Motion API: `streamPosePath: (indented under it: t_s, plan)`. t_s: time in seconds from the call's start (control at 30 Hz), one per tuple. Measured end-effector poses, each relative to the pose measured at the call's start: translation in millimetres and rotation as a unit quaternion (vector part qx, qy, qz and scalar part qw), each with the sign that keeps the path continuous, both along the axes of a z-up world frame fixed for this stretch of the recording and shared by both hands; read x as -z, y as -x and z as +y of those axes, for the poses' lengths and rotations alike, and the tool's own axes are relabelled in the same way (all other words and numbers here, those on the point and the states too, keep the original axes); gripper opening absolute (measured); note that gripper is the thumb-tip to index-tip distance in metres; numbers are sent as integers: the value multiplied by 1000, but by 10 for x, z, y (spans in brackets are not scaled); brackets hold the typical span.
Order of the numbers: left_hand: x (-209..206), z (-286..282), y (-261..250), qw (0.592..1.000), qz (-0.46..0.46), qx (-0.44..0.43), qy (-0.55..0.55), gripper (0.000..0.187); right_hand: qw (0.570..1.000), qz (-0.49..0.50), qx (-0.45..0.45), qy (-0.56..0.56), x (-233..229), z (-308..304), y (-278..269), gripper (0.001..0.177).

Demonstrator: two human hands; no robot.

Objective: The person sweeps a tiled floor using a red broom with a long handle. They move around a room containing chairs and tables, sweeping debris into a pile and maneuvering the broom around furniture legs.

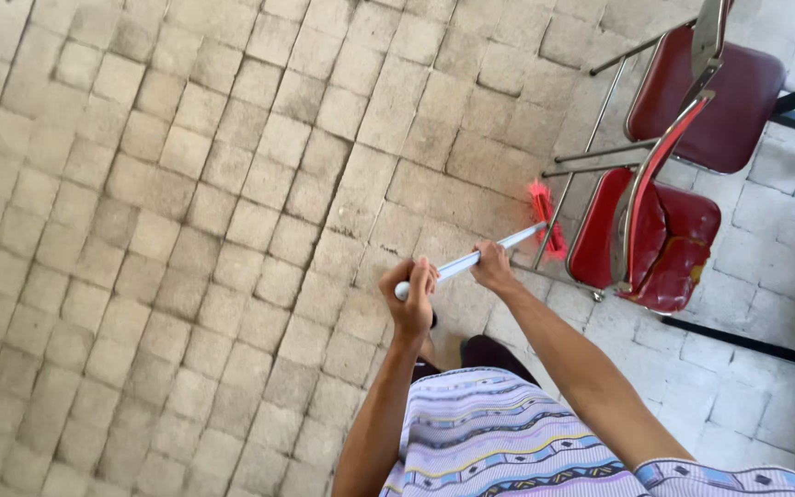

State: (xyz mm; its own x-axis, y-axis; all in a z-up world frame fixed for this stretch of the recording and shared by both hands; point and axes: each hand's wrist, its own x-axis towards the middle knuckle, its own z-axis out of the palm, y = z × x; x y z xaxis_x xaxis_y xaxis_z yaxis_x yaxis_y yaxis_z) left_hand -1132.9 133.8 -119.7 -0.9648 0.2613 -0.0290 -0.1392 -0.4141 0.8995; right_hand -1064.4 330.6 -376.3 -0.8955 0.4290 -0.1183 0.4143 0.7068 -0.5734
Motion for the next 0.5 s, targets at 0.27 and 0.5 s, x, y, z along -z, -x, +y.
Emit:
streamPosePath:
  t_s: [0.27, 0.5]
  plan:
    - [-867, -351, 1014, 945, 263, 108, 159, 44, 898, 358, -195, 163, -232, -559, 1401, 27]
    - [-948, -1083, 1827, 968, 236, 50, 62, 28, 974, -18, -223, 39, -723, -1005, 2172, 11]
